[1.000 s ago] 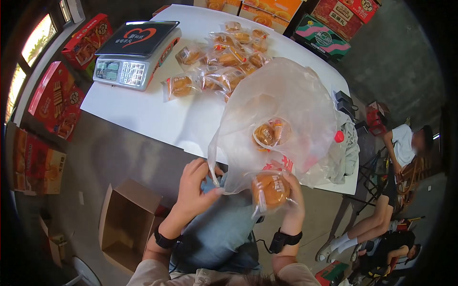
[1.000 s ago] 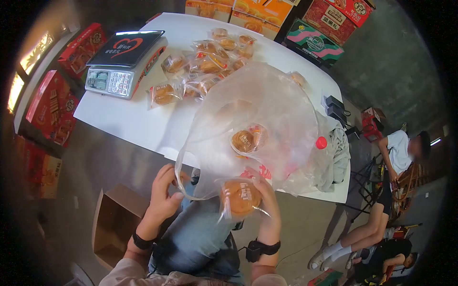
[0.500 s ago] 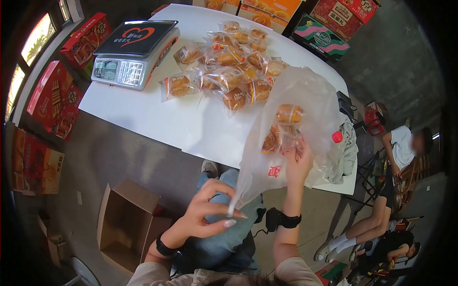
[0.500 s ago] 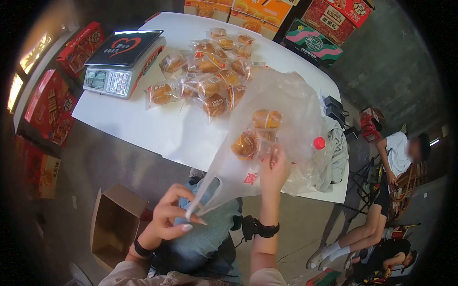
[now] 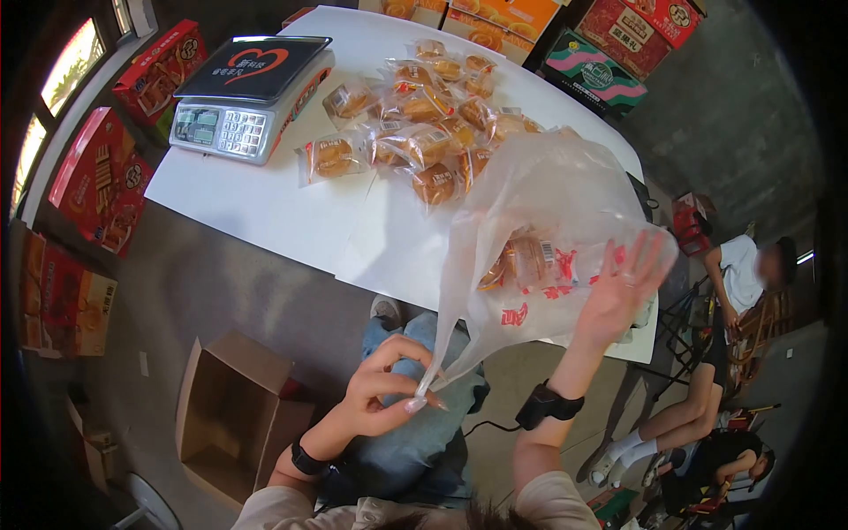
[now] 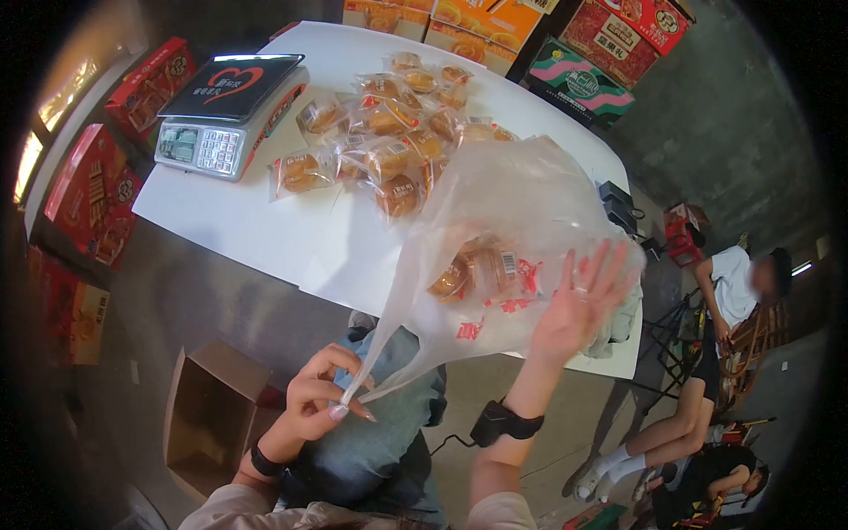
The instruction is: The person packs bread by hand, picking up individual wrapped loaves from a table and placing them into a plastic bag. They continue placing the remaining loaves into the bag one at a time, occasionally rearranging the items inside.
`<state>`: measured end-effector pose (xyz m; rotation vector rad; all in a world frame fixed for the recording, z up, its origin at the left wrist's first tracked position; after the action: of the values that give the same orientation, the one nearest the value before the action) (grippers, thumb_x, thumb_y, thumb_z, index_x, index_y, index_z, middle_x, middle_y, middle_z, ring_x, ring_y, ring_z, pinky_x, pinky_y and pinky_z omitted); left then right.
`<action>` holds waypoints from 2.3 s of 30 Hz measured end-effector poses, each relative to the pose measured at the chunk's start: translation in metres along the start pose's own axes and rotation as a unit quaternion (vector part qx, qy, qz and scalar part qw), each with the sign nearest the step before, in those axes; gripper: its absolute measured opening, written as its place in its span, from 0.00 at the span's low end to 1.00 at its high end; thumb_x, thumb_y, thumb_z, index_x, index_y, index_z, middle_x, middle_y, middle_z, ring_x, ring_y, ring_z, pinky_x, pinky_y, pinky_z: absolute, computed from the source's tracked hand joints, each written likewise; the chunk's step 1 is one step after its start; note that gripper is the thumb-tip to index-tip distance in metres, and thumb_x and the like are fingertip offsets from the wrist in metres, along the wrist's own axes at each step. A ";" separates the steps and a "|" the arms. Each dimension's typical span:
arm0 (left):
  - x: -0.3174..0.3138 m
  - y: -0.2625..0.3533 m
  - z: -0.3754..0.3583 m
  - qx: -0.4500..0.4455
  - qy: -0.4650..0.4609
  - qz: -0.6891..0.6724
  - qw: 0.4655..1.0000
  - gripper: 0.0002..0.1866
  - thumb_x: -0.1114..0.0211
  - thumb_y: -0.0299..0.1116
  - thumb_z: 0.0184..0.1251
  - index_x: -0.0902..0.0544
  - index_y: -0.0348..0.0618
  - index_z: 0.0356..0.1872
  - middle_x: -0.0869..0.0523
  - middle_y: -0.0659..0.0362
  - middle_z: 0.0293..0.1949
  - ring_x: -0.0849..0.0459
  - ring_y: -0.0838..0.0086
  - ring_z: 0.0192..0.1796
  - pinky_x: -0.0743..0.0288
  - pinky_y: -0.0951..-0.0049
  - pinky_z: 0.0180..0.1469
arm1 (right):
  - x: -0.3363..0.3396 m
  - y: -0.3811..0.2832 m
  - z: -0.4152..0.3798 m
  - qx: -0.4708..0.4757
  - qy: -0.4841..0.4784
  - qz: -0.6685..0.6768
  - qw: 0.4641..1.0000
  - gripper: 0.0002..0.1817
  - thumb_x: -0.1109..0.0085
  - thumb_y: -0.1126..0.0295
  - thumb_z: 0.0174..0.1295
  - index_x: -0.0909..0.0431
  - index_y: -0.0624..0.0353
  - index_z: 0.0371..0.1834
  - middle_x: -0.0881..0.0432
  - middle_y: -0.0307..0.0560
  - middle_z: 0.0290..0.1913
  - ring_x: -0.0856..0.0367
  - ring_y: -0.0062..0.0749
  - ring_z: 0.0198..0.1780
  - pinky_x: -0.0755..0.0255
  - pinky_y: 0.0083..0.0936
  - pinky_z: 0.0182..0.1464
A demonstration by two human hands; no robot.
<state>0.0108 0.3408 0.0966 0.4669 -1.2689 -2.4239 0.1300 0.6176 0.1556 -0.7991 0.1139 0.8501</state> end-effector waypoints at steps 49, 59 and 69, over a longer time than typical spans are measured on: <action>0.022 -0.098 -0.042 0.236 0.320 -0.136 0.908 0.10 0.50 0.24 0.65 0.28 0.39 0.46 0.24 0.59 0.43 0.25 0.75 0.47 0.34 0.76 0.48 | -0.179 0.272 -0.046 -0.070 -0.413 -0.636 0.647 0.41 0.34 0.55 0.46 0.42 0.58 0.64 0.36 0.57 0.60 0.43 0.57 0.64 0.46 0.48 0.63; 0.033 -0.104 -0.051 0.249 0.349 -0.153 0.890 0.10 0.49 0.22 0.63 0.27 0.40 0.45 0.23 0.60 0.42 0.25 0.75 0.46 0.32 0.76 0.47 | -0.187 0.187 -0.058 -0.559 -0.084 0.169 0.808 0.34 0.46 0.53 0.59 0.43 0.62 0.64 0.37 0.55 0.63 0.37 0.49 0.63 0.42 0.46 0.62; 0.027 -0.107 -0.052 0.240 0.353 -0.152 0.891 0.10 0.52 0.20 0.62 0.27 0.41 0.43 0.23 0.62 0.40 0.25 0.78 0.44 0.32 0.78 0.46 | -0.139 0.107 -0.097 -0.532 -0.106 0.268 0.796 0.29 0.53 0.56 0.63 0.41 0.60 0.65 0.34 0.46 0.62 0.37 0.38 0.64 0.42 0.44 0.64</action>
<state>-0.0076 0.3484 -0.0241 1.6167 -1.4863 -1.7990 -0.0181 0.5073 0.0783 -1.7689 -0.4076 1.5755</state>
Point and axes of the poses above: each hand's wrist, its own z-axis towards the middle knuckle, its own x-axis out of the back of the hand, y = z × x, the point moved 8 cm from there along z, towards the middle knuckle
